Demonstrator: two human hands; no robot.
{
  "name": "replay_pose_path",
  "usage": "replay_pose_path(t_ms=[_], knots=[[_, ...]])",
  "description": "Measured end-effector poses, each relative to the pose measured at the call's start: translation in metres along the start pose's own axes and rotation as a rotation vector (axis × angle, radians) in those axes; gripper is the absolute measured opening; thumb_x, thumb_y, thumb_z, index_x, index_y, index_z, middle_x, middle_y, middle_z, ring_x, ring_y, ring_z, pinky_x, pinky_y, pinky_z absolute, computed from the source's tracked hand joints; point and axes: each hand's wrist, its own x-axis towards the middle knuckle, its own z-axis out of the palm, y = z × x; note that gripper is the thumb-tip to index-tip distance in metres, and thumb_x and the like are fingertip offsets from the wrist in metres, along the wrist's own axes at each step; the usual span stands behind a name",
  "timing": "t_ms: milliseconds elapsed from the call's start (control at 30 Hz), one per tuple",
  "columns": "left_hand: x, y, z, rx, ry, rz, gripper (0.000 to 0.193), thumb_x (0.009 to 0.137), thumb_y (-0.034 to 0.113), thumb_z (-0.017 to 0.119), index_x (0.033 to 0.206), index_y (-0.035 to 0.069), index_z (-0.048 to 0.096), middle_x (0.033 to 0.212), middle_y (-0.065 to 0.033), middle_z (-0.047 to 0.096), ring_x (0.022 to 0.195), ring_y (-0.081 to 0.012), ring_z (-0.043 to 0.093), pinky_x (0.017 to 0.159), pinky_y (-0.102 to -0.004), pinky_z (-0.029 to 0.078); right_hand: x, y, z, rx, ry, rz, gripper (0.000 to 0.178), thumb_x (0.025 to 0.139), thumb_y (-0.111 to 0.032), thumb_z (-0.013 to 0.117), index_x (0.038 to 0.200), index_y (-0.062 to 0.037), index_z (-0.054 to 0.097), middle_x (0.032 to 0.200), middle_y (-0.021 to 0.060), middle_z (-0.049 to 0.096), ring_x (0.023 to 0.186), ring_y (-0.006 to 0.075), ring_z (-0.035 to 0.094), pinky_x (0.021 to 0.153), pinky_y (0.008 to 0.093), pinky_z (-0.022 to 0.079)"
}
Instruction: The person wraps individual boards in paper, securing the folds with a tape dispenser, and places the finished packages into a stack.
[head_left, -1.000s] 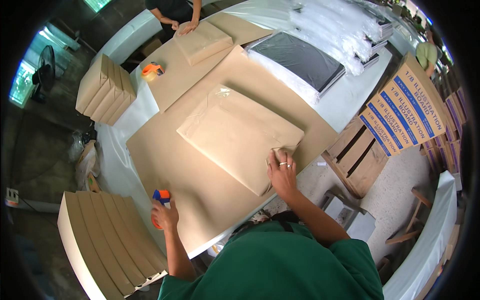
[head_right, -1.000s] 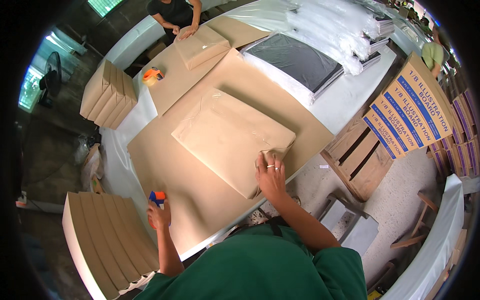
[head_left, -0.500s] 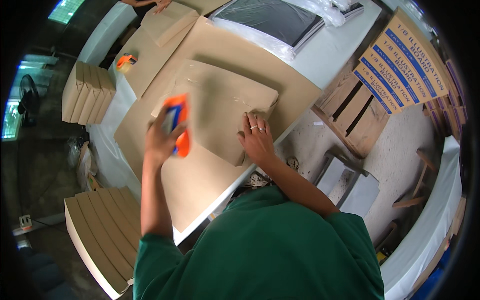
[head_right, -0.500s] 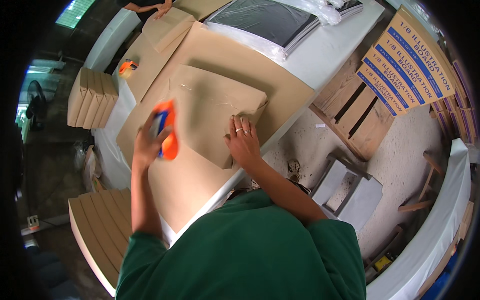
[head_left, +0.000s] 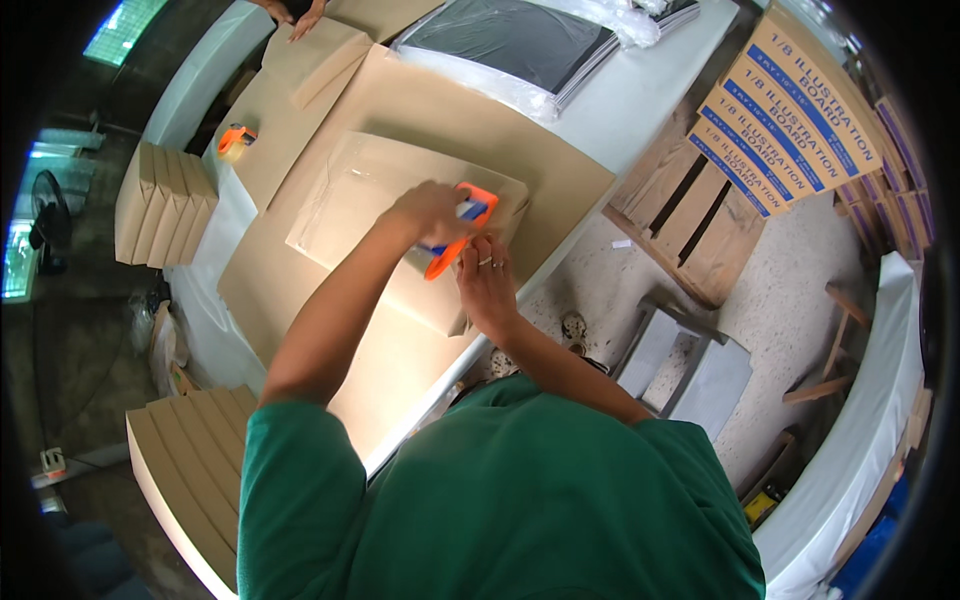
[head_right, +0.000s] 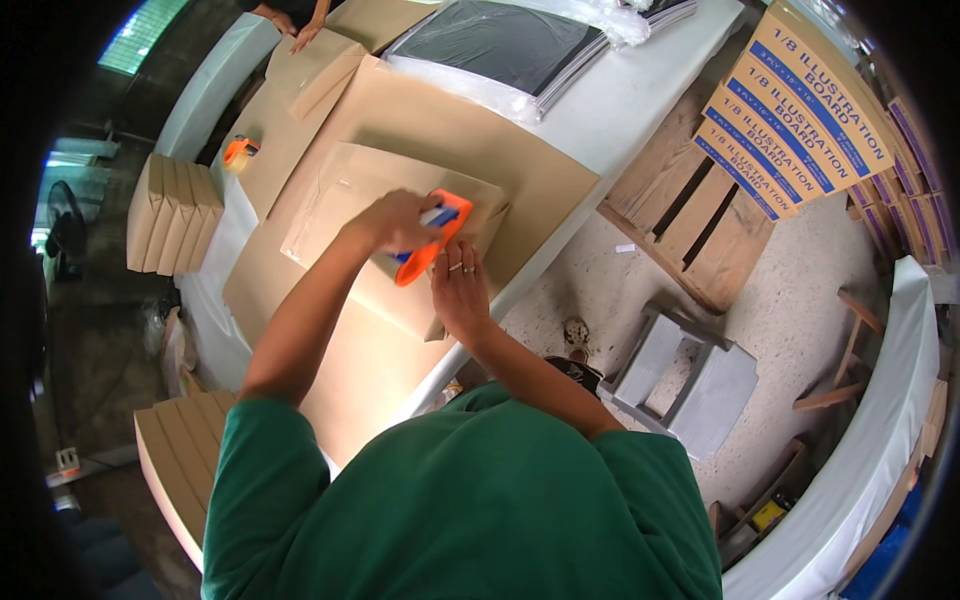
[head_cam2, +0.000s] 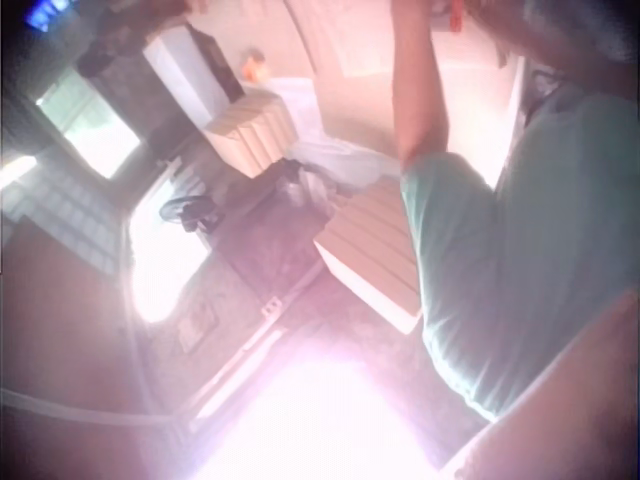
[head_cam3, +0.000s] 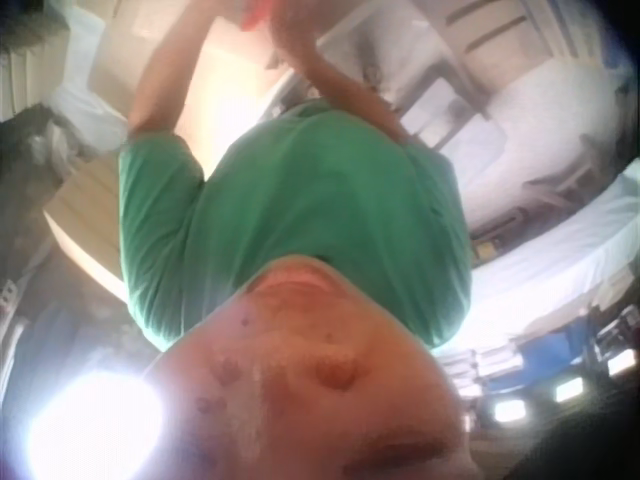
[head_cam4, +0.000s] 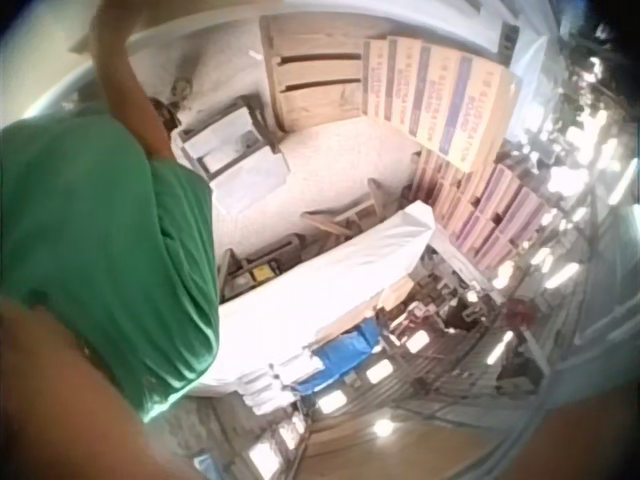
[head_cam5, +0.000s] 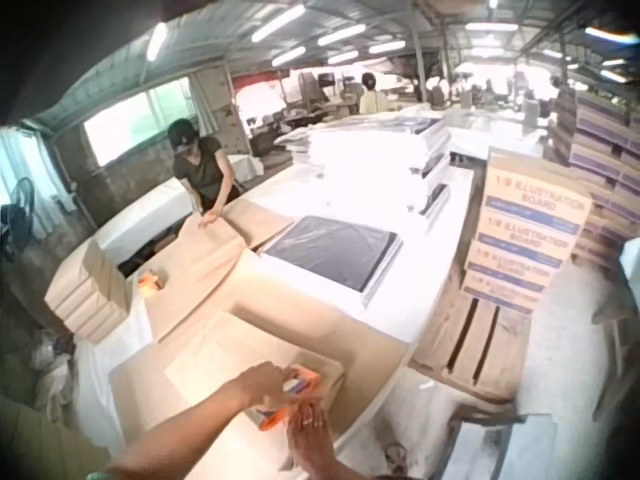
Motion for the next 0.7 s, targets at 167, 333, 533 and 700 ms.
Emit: replay_pose_path(t_ms=[167, 333, 533, 700], knots=[[-0.072, -0.034, 0.033, 0.001, -0.095, 0.047, 0.053, 0.071, 0.040, 0.061, 0.114, 0.010, 0.055, 0.088, -0.0192, 0.063, 0.087, -0.0344, 0.060, 0.077, -0.0411, 0.048, -0.005, 0.000, 0.002, 0.005, 0.013, -0.025, 0.031, 0.074, -0.012, 0.058, 0.101, 0.0025, 0.050, 0.109, 0.0179, 0.047, 0.108, 0.0324, 0.045, 0.095, 0.0412, 0.036], [-0.139, -0.056, 0.074, 0.122, -0.294, -0.023, 0.064, 0.067, 0.045, 0.063, 0.123, 0.016, 0.049, 0.094, -0.0185, 0.061, 0.091, -0.0335, 0.059, 0.079, -0.0418, 0.048, -0.004, 0.003, -0.004, 0.024, -0.057, -0.054, 0.047, 0.072, -0.011, 0.057, 0.117, 0.0020, 0.047, 0.123, 0.0189, 0.043, 0.108, 0.0364, 0.043, 0.094, 0.0453, 0.036], [-0.111, -0.019, 0.063, 0.245, -0.366, -0.049, 0.037, 0.061, 0.037, 0.063, 0.088, 0.012, 0.068, 0.085, -0.0104, 0.065, 0.081, -0.0264, 0.063, 0.072, -0.0355, 0.049, 0.001, 0.004, -0.001, -0.027, -0.108, -0.173, 0.053, 0.073, -0.016, 0.055, 0.121, 0.0035, 0.046, 0.131, 0.0175, 0.040, 0.120, 0.0353, 0.037, 0.101, 0.0457, 0.028], [-0.103, -0.012, 0.057, 0.443, -0.538, -0.059, 0.031, 0.059, 0.038, 0.065, 0.080, 0.015, 0.068, 0.082, -0.0057, 0.066, 0.083, -0.0229, 0.063, 0.066, -0.0339, 0.047, 0.010, 0.018, -0.014, 0.067, -0.153, -0.245, 0.054, 0.073, -0.017, 0.055, 0.122, 0.0026, 0.046, 0.131, 0.0161, 0.041, 0.124, 0.0309, 0.035, 0.104, 0.0442, 0.025]])
